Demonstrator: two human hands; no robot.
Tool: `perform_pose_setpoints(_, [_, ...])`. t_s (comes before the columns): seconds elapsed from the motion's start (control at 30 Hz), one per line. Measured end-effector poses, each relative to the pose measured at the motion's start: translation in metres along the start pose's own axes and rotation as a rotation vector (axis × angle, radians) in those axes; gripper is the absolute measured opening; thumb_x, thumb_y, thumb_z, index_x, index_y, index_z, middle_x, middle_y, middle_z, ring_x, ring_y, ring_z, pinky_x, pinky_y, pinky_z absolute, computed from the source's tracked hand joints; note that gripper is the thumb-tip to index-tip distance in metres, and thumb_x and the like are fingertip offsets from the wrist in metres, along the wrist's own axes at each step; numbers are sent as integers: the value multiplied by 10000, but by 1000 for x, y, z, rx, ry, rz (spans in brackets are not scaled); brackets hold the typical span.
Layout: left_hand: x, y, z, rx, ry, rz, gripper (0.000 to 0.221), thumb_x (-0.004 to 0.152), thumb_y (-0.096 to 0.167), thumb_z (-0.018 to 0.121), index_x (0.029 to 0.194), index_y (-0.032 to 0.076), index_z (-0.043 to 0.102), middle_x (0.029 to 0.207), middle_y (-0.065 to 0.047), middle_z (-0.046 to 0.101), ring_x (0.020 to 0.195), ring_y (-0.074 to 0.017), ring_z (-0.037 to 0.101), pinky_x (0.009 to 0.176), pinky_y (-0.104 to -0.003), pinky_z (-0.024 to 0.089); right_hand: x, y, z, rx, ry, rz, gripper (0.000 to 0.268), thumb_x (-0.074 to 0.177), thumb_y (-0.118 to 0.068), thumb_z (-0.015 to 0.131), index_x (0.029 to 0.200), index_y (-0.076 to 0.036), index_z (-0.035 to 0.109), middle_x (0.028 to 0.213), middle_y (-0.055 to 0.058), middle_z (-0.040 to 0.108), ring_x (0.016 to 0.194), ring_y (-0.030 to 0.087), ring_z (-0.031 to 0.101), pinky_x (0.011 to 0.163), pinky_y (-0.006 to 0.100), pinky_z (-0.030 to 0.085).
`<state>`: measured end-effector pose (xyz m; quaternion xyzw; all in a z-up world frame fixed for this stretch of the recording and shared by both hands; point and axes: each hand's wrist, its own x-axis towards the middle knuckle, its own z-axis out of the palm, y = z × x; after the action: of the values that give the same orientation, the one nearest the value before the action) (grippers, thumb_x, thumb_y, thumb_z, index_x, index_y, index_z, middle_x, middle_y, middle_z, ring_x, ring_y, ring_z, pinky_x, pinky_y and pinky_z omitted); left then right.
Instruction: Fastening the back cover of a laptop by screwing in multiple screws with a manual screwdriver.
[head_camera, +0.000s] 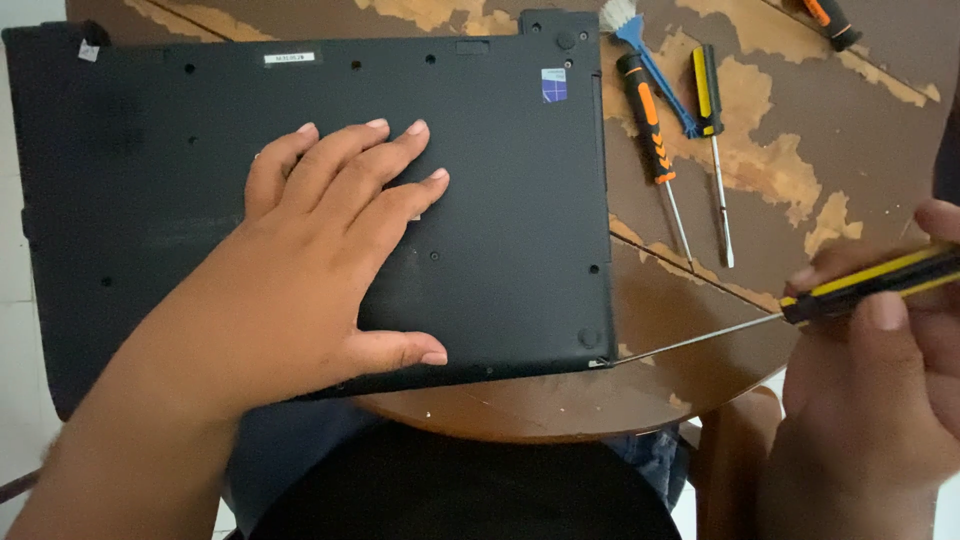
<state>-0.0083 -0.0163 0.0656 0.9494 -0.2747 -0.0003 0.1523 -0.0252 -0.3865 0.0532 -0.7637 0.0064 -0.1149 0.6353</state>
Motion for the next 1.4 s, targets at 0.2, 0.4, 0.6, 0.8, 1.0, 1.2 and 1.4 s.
perform_pose_setpoints(0.2, [-1,0,-1,-25,-6,3,1145,685,796,780,1493,42,480,1627,-171,368,1505,-344,285,1211,-561,142,-3,-4,2,-53,-26,-32,597,1114,-299,459,1637,-34,349,1127,167,539,1067,227,540,1040,337,462])
perform_pose_setpoints(0.4, [-2,0,0,-12,-5,3,1136,706,810,753,1501,48,473,1624,-170,367,1501,-340,287,1211,-559,148,-23,-57,53,-431,-70,-188,105,1129,50,357,1206,31,287,1278,210,371,1112,273,357,1041,356,282])
perform_pose_setpoints(0.6, [-1,0,0,-18,-1,0,1159,679,804,782,1495,38,478,1627,-172,363,1498,-346,294,1206,-576,158,-16,-21,14,-216,22,-44,267,1190,-357,437,1211,-90,449,1182,87,541,1090,151,533,1077,261,435])
perform_pose_setpoints(0.8, [-2,0,0,-5,10,8,1157,677,812,779,1490,42,489,1612,-171,388,1493,-346,307,1206,-572,168,-16,-24,26,-216,49,-47,297,1194,-356,434,1185,-61,468,1174,99,536,1084,161,503,1054,276,407])
perform_pose_setpoints(1.0, [-2,-1,-1,-41,-6,2,1149,699,799,777,1506,44,464,1625,-184,362,1504,-355,281,1211,-565,139,-13,-11,14,-219,38,-52,312,1214,-377,463,1221,-66,459,1176,110,536,1063,180,525,1032,278,459])
perform_pose_setpoints(1.2, [-2,-1,0,-36,-11,1,1162,688,807,778,1514,54,459,1634,-181,353,1507,-354,275,1212,-561,134,-7,5,-5,-139,-20,-42,291,1179,-384,472,1238,-100,465,1178,91,556,1037,148,545,978,232,464])
perform_pose_setpoints(1.4, [-2,-1,1,-11,-14,-5,1169,686,820,768,1512,50,466,1638,-181,349,1504,-349,276,1212,-556,137,-13,-2,8,-208,48,-52,303,1204,-398,436,1191,-98,478,1163,67,558,1041,139,533,994,233,451])
